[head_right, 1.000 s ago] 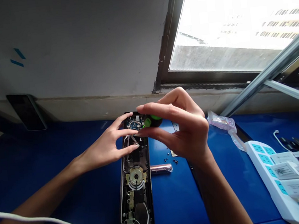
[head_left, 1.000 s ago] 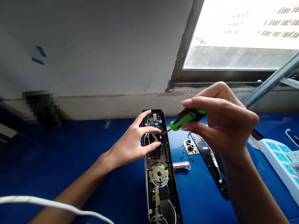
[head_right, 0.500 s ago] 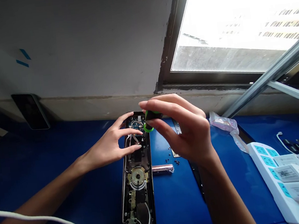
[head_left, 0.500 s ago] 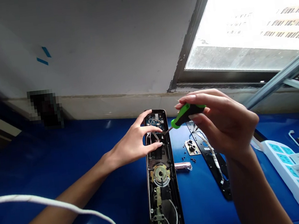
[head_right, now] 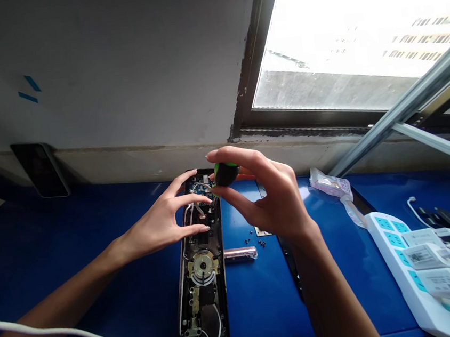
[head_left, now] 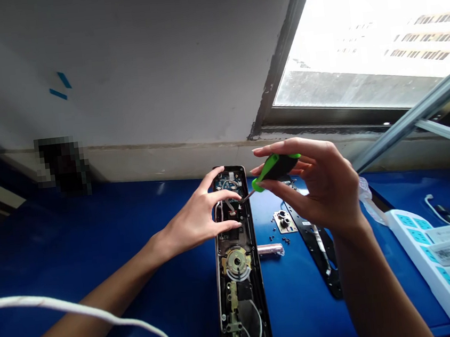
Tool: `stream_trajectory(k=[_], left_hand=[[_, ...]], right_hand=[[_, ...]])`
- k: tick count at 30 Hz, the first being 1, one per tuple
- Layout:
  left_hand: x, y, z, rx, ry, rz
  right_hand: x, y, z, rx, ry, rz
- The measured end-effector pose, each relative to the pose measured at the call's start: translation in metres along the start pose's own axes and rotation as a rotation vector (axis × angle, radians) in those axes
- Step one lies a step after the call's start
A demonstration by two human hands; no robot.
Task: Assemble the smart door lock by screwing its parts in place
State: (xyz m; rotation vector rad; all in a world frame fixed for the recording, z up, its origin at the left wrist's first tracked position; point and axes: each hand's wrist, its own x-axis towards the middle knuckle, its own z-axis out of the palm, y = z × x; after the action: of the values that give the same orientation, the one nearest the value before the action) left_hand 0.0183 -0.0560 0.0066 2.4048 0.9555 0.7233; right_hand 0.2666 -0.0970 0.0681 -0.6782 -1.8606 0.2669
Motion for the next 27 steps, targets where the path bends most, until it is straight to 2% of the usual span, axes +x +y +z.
stream_trajectory(k=[4, 6, 8, 11, 14, 17, 21, 27], left_hand=[[0.000, 0.008, -0.005, 0.096, 0.101, 0.036], [0.001, 0.014, -0.004, 0.135, 0.152, 0.095], [0.003, 0.021, 0.001, 0.172, 0.129, 0.183], [0.006, 0.029, 0.016, 0.251, 0.002, 0.321], [0.009, 0.032, 0.030, 0.322, -0.080, 0.402], [0.010, 0.033, 0.036, 0.372, -0.090, 0.429], [0.010, 0.034, 0.034, 0.401, -0.086, 0.450], [0.008, 0.033, 0.028, 0.372, -0.067, 0.455]], right_hand=[[0.004, -0.010, -0.018, 0.021, 0.104, -0.033], [0.004, -0.015, -0.034, -0.025, 0.090, -0.010], [0.004, -0.015, -0.050, -0.129, -0.081, 0.117], [0.002, -0.006, -0.062, -0.241, -0.385, 0.350], [0.001, 0.008, -0.057, -0.244, -0.508, 0.445], [0.002, 0.020, -0.046, -0.221, -0.562, 0.470], [0.002, 0.028, -0.038, -0.217, -0.583, 0.493], [0.002, 0.028, -0.037, -0.196, -0.570, 0.495]])
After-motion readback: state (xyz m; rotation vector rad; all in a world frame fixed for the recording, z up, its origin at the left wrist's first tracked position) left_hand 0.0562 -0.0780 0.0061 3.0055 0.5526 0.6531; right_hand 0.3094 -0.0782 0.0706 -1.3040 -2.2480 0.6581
